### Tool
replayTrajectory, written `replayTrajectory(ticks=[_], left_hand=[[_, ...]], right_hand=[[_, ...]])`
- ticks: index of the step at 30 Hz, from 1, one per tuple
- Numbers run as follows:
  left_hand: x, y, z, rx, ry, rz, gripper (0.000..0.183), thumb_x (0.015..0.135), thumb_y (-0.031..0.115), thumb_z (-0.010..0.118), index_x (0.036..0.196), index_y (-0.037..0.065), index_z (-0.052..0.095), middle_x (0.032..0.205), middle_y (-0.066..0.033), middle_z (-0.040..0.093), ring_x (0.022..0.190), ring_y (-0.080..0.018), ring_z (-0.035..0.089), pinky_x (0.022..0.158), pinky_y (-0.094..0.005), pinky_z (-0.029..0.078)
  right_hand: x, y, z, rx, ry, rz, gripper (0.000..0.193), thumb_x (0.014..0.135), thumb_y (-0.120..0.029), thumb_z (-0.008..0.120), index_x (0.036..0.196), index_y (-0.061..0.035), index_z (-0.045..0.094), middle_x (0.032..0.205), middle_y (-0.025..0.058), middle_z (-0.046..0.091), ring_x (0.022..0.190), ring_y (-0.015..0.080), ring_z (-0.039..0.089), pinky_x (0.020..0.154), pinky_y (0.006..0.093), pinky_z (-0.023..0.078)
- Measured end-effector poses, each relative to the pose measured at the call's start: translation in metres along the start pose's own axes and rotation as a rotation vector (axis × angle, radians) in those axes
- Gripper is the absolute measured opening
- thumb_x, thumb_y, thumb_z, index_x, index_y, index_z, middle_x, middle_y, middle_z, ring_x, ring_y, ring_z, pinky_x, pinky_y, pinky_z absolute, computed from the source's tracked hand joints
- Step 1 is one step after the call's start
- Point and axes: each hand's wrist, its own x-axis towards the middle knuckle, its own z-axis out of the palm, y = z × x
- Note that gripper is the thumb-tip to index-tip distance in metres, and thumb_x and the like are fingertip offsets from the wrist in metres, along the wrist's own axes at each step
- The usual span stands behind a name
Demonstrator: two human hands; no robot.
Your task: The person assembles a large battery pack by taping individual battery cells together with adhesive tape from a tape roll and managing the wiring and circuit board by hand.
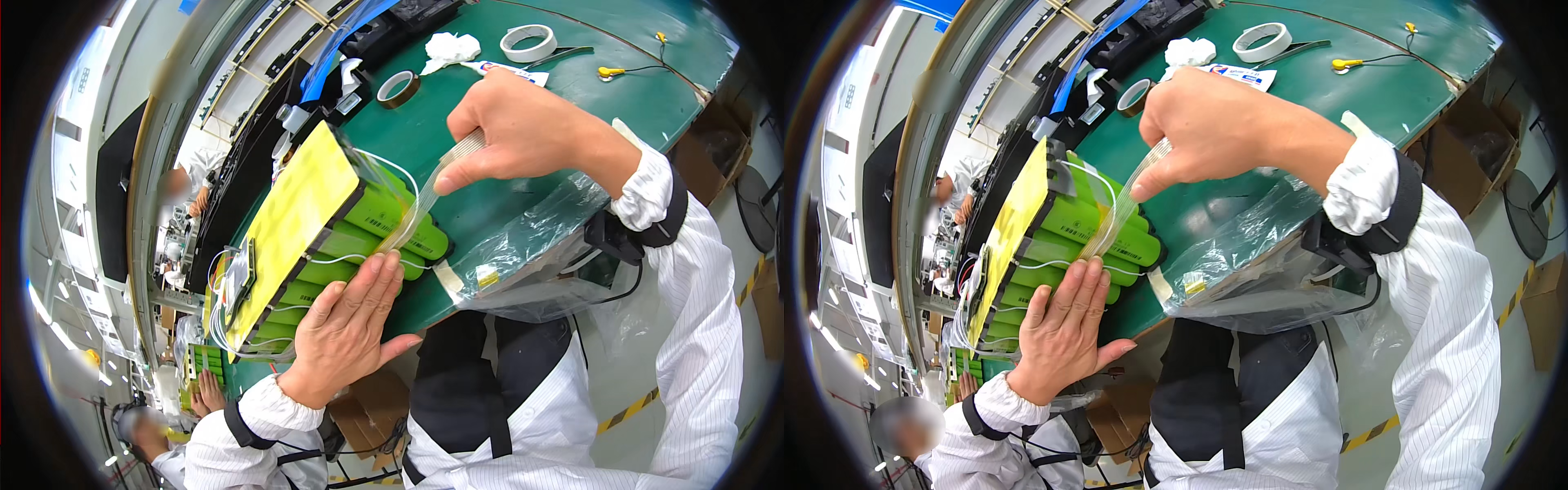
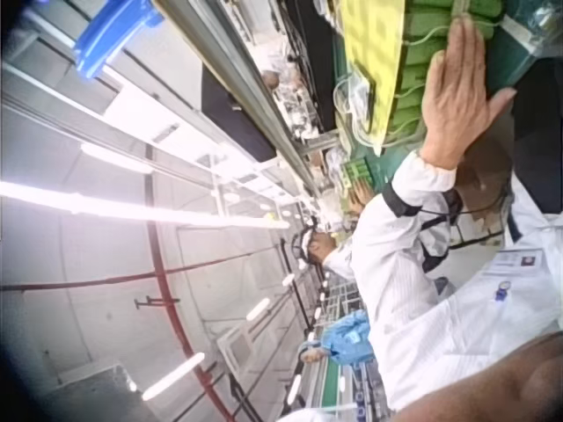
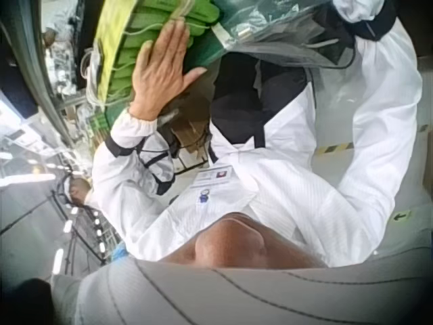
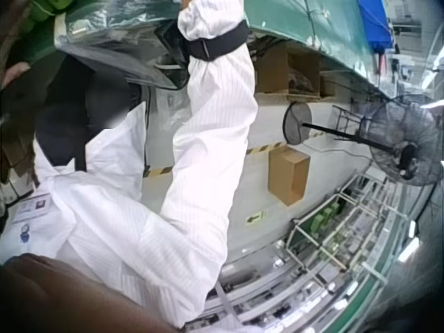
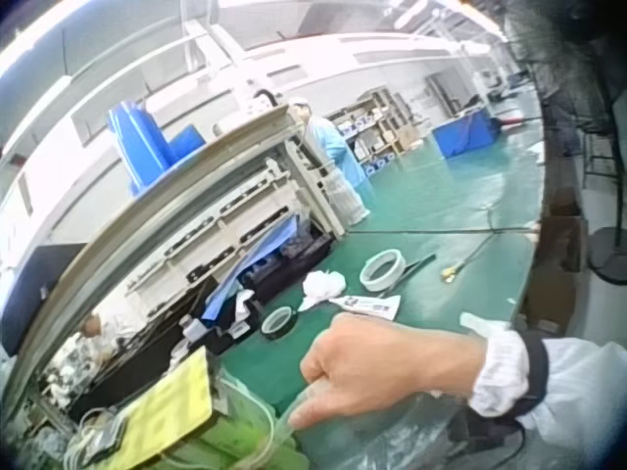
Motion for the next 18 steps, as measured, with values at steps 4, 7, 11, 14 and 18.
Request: replayTrajectory(ticks=[4, 7, 11, 14, 18], left_hand=[[0.018, 0.003, -0.008, -0.010, -0.006, -0.001, 0.086, 0.091, 0.073, 0.035, 0.147, 0.009, 0.049, 0.159, -0.0013, 0.038, 0.150, -0.0153, 0.025, 0.125, -0.0424, 0.001], [0.035, 0.006, -0.016, -0.018, 0.003, -0.015, 0.087, 0.092, 0.073, 0.034, 0.147, 0.007, 0.048, 0.158, -0.0035, 0.039, 0.150, -0.0169, 0.027, 0.125, -0.0419, 0.003], [0.046, 0.006, -0.028, -0.002, -0.046, -0.004, 0.087, 0.092, 0.072, 0.035, 0.147, 0.005, 0.048, 0.157, -0.0094, 0.039, 0.150, -0.0193, 0.029, 0.124, -0.0411, 0.007], [0.052, 0.007, -0.032, -0.012, -0.044, -0.003, 0.086, 0.092, 0.071, 0.037, 0.146, 0.005, 0.048, 0.156, -0.0118, 0.041, 0.149, -0.0201, 0.030, 0.124, -0.0389, 0.009], [0.048, 0.009, -0.044, 0.072, -0.012, -0.029, 0.081, 0.086, 0.071, 0.047, 0.142, 0.013, 0.055, 0.151, -0.0078, 0.048, 0.143, -0.0162, 0.038, 0.118, -0.0575, 0.009]], right_hand=[[0.004, -0.007, -0.006, -0.061, -0.097, 0.051, 0.052, 0.072, -0.039, 0.083, 0.058, 0.0039, 0.059, 0.047, 0.0154, 0.053, 0.046, 0.0273, 0.055, 0.051, 0.0381, 0.047], [0.004, -0.010, -0.008, -0.063, -0.116, 0.066, 0.049, 0.072, -0.040, 0.083, 0.067, 0.0054, 0.066, 0.053, 0.0171, 0.060, 0.054, 0.0298, 0.063, 0.058, 0.0375, 0.052], [0.004, -0.007, -0.008, -0.061, -0.099, 0.059, 0.050, 0.072, -0.041, 0.083, 0.076, 0.0063, 0.070, 0.060, 0.0178, 0.064, 0.061, 0.0314, 0.067, 0.063, 0.0376, 0.054], [0.005, 0.001, -0.003, 0.039, -0.008, -0.010, 0.050, 0.070, -0.037, 0.085, 0.058, 0.0026, 0.058, 0.046, 0.0153, 0.044, 0.043, 0.0276, 0.041, 0.045, 0.0366, 0.039], [0.009, 0.000, -0.005, 0.078, -0.043, -0.024, 0.049, 0.071, -0.038, 0.086, 0.060, 0.0029, 0.060, 0.048, 0.0175, 0.046, 0.043, 0.0293, 0.044, 0.047, 0.0383, 0.041]])
